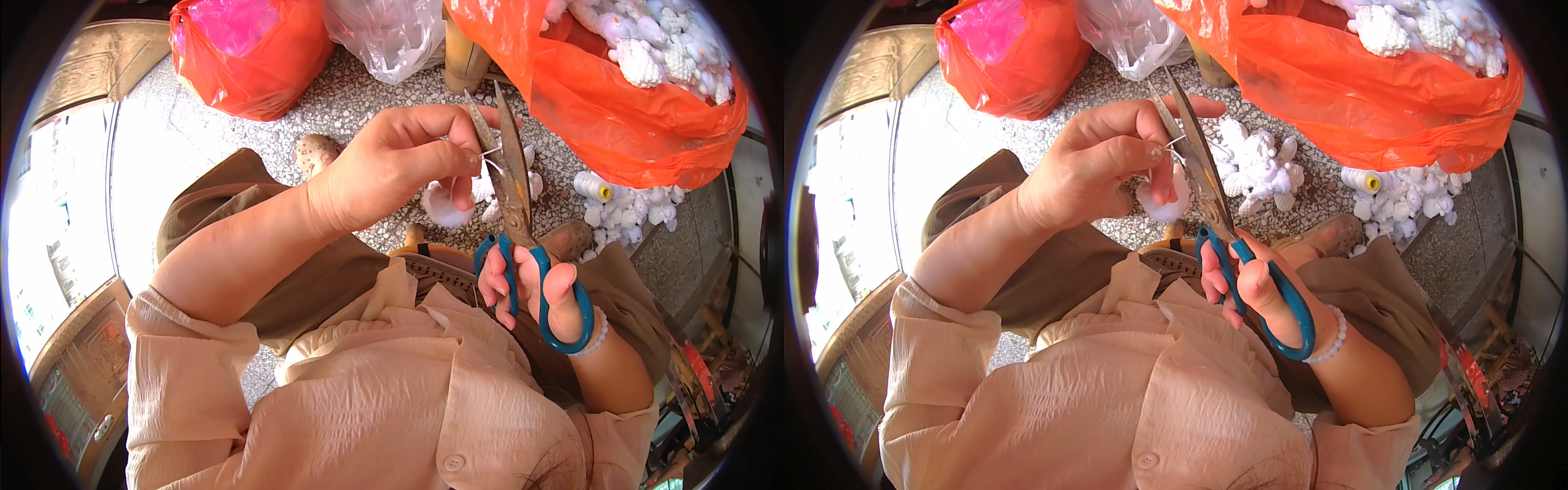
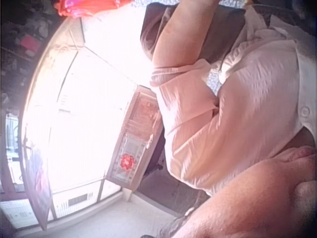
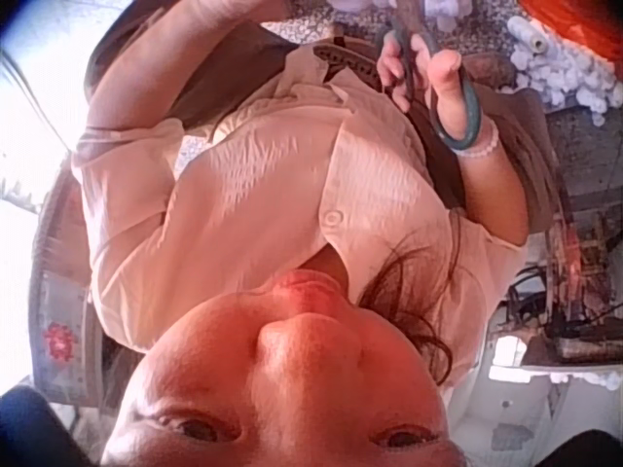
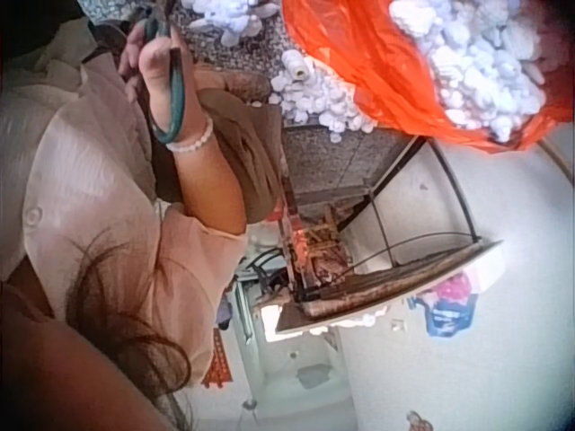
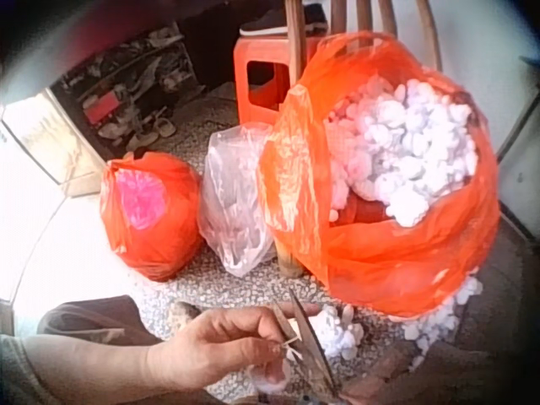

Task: The person attaches small decorative components to white crocheted figures using a needle and thread, then uses scissors to trim the excess thread.

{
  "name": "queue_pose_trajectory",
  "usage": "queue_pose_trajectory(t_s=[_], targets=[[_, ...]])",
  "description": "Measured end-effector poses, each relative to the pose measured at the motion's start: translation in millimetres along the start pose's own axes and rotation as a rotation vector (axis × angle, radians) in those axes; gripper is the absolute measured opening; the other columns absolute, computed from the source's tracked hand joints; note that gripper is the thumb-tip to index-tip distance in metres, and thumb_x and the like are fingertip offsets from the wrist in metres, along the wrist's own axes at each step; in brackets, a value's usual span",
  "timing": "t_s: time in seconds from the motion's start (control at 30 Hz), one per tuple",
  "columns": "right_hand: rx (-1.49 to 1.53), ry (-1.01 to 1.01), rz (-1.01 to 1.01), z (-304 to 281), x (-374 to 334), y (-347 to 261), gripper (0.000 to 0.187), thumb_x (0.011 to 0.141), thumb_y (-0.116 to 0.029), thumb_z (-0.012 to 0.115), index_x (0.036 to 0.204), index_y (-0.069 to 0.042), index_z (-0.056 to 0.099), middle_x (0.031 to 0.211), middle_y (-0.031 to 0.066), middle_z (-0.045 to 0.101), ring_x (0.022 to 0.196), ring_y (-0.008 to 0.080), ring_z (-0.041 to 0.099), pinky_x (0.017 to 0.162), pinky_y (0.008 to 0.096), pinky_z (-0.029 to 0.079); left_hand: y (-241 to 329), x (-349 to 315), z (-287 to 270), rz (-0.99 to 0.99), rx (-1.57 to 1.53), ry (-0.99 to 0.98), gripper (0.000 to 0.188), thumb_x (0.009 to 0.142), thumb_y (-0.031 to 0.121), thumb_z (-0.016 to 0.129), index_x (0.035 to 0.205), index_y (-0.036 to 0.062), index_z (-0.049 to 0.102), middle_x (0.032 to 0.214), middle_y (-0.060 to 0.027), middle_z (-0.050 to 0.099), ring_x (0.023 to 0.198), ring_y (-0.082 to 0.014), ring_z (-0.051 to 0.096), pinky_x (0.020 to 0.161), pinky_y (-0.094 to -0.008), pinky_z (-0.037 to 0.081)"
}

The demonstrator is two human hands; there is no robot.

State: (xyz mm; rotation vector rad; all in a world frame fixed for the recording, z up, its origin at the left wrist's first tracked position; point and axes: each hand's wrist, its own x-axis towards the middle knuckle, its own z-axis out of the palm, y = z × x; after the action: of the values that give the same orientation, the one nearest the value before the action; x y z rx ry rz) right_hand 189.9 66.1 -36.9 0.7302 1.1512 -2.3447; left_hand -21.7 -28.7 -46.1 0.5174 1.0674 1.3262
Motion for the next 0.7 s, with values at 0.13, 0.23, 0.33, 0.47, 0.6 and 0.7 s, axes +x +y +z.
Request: queue_pose_trajectory(t_s=[0.13, 0.23, 0.33, 0.47, 0.6, 0.7], targets=[[-0.002, -0.010, -0.014, 2, -2, -3, 0.095, 0.048, -0.093, 0.037, 0.092, -0.009, 0.039, 0.080, -0.0004, 0.036, 0.074, 0.0129, 0.043, 0.051, 0.0223, 0.038, 7, -1, -2, -0.087, 0.033, -0.046, 0.009, 0.085, 0.003, 0.045, 0.078, -0.0006, 0.050, 0.073, -0.0143, 0.061, 0.070, -0.0181, 0.059, 0.068, -0.0302, 0.047], [0.011, -0.004, -0.015, 3, -3, -4, 0.095, 0.048, -0.093, 0.036, 0.092, -0.009, 0.038, 0.079, -0.0005, 0.036, 0.073, 0.0127, 0.042, 0.049, 0.0218, 0.037, 10, -2, 3, -0.089, 0.041, -0.025, 0.010, 0.086, 0.004, 0.045, 0.080, -0.0014, 0.051, 0.074, -0.0138, 0.061, 0.070, -0.0177, 0.059, 0.067, -0.0294, 0.047], [0.007, 0.001, -0.006, 4, -2, -3, 0.095, 0.048, -0.093, 0.035, 0.092, -0.009, 0.038, 0.078, -0.0006, 0.036, 0.072, 0.0119, 0.041, 0.048, 0.0213, 0.036, 7, -1, 4, -0.049, 0.076, -0.008, 0.010, 0.086, 0.005, 0.046, 0.082, -0.0023, 0.052, 0.075, -0.0122, 0.061, 0.069, -0.0169, 0.058, 0.066, -0.0286, 0.046], [0.037, 0.022, -0.042, 1, -6, -1, 0.087, 0.053, -0.089, 0.039, 0.088, -0.010, 0.036, 0.075, -0.0003, 0.037, 0.063, 0.0089, 0.037, 0.043, 0.0198, 0.035, 6, 0, 7, -0.014, 0.072, 0.004, 0.010, 0.087, 0.005, 0.046, 0.084, -0.0019, 0.052, 0.079, -0.0109, 0.060, 0.070, -0.0156, 0.055, 0.067, -0.0280, 0.045], [-0.037, 0.226, -0.169, -2, -11, -11, 0.079, 0.060, -0.082, 0.047, 0.086, -0.008, 0.038, 0.068, -0.0001, 0.039, 0.050, 0.0068, 0.035, 0.039, 0.0187, 0.033, -1, 4, 5, 0.014, 0.027, -0.028, 0.008, 0.087, 0.004, 0.047, 0.086, -0.0007, 0.053, 0.083, -0.0107, 0.060, 0.072, -0.0157, 0.055, 0.068, -0.0283, 0.044], [-0.519, 0.581, -0.409, -3, -11, -58, 0.031, 0.081, -0.025, 0.063, 0.100, -0.001, 0.053, 0.073, -0.0019, 0.047, 0.054, 0.0041, 0.043, 0.046, 0.0175, 0.034, -1, 3, 6, -0.033, -0.110, 0.027, 0.009, 0.088, 0.006, 0.047, 0.088, -0.0003, 0.054, 0.085, -0.0111, 0.061, 0.073, -0.0158, 0.055, 0.069, -0.0289, 0.045]])
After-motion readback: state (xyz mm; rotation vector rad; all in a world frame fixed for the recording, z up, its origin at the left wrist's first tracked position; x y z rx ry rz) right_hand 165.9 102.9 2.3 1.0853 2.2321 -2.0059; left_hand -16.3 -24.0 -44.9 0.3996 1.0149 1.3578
